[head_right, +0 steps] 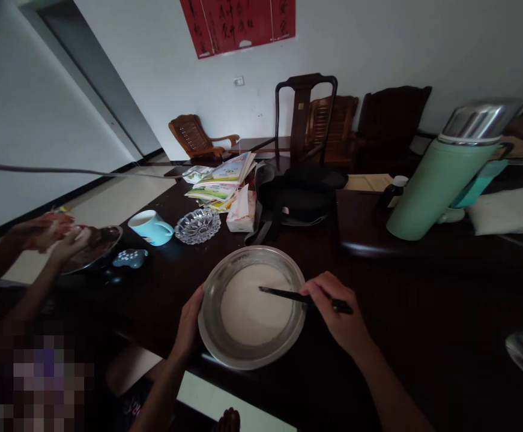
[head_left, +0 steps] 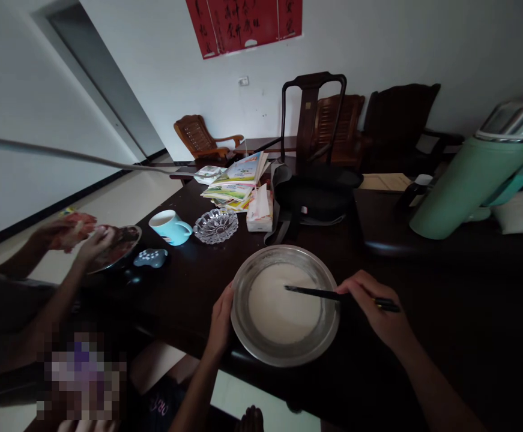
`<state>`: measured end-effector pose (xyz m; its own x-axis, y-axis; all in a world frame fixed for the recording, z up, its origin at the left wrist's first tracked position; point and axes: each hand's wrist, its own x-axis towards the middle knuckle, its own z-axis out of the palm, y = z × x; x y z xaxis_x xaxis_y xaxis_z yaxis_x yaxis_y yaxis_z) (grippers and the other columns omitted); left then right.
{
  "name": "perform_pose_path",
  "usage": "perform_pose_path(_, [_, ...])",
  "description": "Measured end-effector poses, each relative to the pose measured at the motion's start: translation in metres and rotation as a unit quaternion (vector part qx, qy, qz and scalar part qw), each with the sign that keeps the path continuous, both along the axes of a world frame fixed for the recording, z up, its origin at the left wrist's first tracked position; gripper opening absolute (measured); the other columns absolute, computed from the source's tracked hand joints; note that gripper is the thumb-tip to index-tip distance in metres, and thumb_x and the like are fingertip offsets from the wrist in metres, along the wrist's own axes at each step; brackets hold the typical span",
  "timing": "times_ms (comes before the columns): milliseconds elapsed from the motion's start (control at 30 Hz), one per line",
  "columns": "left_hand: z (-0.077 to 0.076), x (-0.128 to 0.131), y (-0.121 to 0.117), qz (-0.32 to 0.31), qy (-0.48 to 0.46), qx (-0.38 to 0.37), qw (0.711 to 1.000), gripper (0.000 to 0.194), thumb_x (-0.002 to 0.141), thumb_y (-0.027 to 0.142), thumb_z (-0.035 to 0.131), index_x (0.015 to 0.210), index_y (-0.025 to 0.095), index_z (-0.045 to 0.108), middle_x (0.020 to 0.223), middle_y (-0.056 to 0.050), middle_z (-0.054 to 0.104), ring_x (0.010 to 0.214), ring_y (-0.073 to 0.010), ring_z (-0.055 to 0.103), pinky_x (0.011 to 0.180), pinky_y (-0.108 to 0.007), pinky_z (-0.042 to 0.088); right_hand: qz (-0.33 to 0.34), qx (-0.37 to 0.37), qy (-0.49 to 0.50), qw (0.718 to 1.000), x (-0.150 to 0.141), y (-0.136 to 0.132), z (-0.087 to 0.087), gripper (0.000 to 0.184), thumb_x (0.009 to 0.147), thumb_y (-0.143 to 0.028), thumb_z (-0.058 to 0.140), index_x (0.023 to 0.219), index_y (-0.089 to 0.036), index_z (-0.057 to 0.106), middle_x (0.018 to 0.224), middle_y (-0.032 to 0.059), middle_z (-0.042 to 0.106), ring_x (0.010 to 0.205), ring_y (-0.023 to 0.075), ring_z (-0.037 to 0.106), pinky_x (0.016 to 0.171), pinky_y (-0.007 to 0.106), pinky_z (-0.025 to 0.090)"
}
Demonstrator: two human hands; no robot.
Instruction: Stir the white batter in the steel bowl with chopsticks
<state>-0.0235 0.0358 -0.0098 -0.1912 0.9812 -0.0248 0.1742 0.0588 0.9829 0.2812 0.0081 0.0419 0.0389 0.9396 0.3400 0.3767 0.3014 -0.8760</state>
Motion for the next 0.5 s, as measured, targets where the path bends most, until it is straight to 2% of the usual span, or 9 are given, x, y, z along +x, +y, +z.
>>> perform_pose_path(67, [0.0011, -0.0001, -0.0003, -0.004, 0.004, 0.003, 1.000, 0.057, 0.087, 0.057, 0.044, 0.121, 0.017, 0.065, 0.132, -0.009, 0.061, 0.128, -0.0278, 0.049, 0.111, -0.041, 0.032, -0.032, -0.018, 0.031, 0.999, 0.0019, 0.0002, -0.0019, 0.034, 0.094, -0.038, 0.048, 0.070, -0.021, 0.065, 0.066, 0.0014, 0.066, 0.066, 0.0164, 0.062, 0.065, 0.027, 0.046])
perform_pose_path(100, [0.0016, 0.0001, -0.0003, -0.005, 0.003, 0.004, 1.000, 0.056, 0.087, 0.056, 0.044, 0.121, 0.016, 0.065, 0.131, -0.009, 0.062, 0.128, -0.0276, 0.050, 0.111, -0.041, 0.033, -0.025, -0.028, 0.039, 0.999, 0.0020, 0.0002, -0.0020, 0.035, 0.094, -0.038, 0.046, 0.069, -0.021, 0.064, 0.064, 0.0011, 0.065, 0.064, 0.0162, 0.062, 0.063, 0.027, 0.046])
perform_pose_path(200, [0.0029, 0.0012, -0.0003, -0.005, 0.000, 0.006, 1.000, 0.057, 0.086, 0.057, 0.044, 0.120, 0.015, 0.065, 0.129, -0.010, 0.063, 0.125, -0.0278, 0.052, 0.110, -0.041, 0.034, 0.056, -0.039, 0.007, 0.998, -0.0017, 0.0001, 0.0003, 0.033, 0.094, -0.037, 0.048, 0.072, -0.021, 0.068, 0.069, 0.0014, 0.067, 0.069, 0.0161, 0.063, 0.067, 0.027, 0.047])
perform_pose_path(267, [0.0036, 0.0022, -0.0005, -0.002, -0.002, 0.008, 1.000, 0.057, 0.087, 0.056, 0.044, 0.121, 0.016, 0.065, 0.129, -0.009, 0.063, 0.124, -0.0276, 0.052, 0.110, -0.041, 0.034, 0.077, -0.022, -0.022, 0.997, -0.0041, 0.0000, 0.0020, 0.029, 0.092, -0.035, 0.051, 0.075, -0.022, 0.070, 0.074, 0.0018, 0.069, 0.074, 0.0167, 0.064, 0.071, 0.027, 0.046])
perform_pose_path(333, [0.0042, 0.0029, -0.0009, -0.001, -0.005, 0.009, 1.000, 0.055, 0.087, 0.055, 0.044, 0.121, 0.016, 0.065, 0.129, -0.009, 0.063, 0.126, -0.0272, 0.051, 0.111, -0.040, 0.032, 0.037, -0.012, -0.023, 0.999, -0.0041, -0.0002, 0.0020, 0.027, 0.091, -0.035, 0.052, 0.075, -0.022, 0.070, 0.075, 0.0017, 0.068, 0.075, 0.0167, 0.063, 0.072, 0.027, 0.046])
perform_pose_path(433, [0.0043, 0.0036, -0.0015, -0.004, -0.006, 0.012, 1.000, 0.055, 0.087, 0.055, 0.044, 0.121, 0.016, 0.064, 0.129, -0.008, 0.063, 0.127, -0.0277, 0.049, 0.111, -0.041, 0.031, -0.037, -0.028, 0.025, 0.999, -0.0017, -0.0011, -0.0001, 0.034, 0.093, -0.038, 0.048, 0.069, -0.021, 0.065, 0.067, 0.0008, 0.066, 0.066, 0.0157, 0.061, 0.066, 0.026, 0.046])
perform_pose_path(500, [0.0040, 0.0038, -0.0018, -0.003, -0.003, 0.013, 1.000, 0.056, 0.087, 0.055, 0.044, 0.121, 0.016, 0.065, 0.128, -0.009, 0.063, 0.128, -0.0288, 0.049, 0.111, -0.042, 0.031, -0.016, -0.050, 0.044, 0.998, -0.0016, -0.0018, -0.0004, 0.037, 0.094, -0.041, 0.046, 0.069, -0.021, 0.064, 0.063, 0.0007, 0.065, 0.063, 0.0158, 0.061, 0.063, 0.026, 0.046])
